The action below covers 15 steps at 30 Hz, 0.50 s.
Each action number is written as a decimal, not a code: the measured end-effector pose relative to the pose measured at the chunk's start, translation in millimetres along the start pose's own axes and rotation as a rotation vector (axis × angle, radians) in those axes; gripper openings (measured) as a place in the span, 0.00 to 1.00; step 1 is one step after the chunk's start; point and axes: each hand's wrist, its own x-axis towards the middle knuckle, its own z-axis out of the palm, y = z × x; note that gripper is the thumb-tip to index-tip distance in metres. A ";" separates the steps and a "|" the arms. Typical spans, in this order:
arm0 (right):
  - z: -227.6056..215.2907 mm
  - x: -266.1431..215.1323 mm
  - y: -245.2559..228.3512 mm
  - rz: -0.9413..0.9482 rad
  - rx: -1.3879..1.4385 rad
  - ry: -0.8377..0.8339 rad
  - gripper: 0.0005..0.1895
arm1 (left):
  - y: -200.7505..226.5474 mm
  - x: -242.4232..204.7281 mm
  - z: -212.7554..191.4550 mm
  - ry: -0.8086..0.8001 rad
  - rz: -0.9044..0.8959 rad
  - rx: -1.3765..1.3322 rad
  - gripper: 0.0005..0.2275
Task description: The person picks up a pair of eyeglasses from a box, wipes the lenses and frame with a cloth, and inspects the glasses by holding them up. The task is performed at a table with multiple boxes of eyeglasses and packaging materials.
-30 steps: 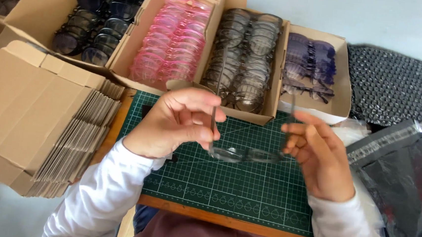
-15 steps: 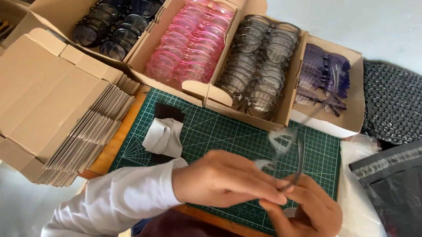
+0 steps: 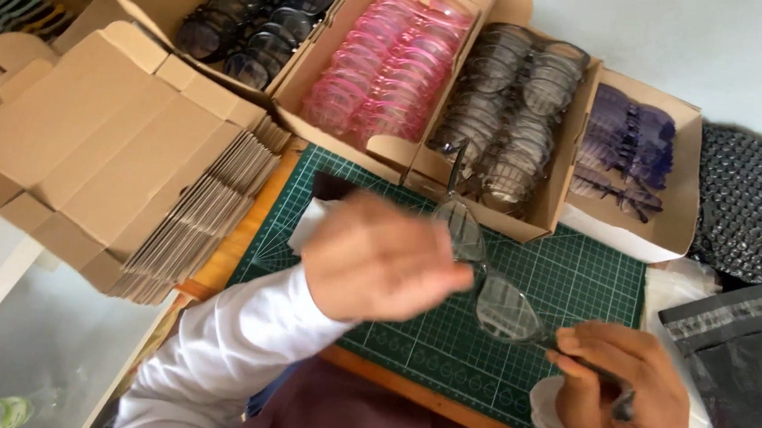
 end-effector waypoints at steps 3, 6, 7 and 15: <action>-33.6 4.8 65.5 -0.239 0.175 -0.420 0.17 | -7.4 18.0 -7.7 -0.107 -0.552 -0.377 0.31; -27.3 5.8 114.3 -0.324 0.234 -0.613 0.19 | -10.2 11.9 -27.4 -0.286 -0.664 -0.538 0.25; -6.2 15.3 79.0 -0.321 0.240 -0.615 0.19 | -7.9 14.6 -35.5 -0.290 -0.669 -0.535 0.25; 79.9 61.3 -2.8 0.054 0.236 -0.193 0.08 | -7.6 2.5 -102.4 -0.101 -0.852 -0.343 0.07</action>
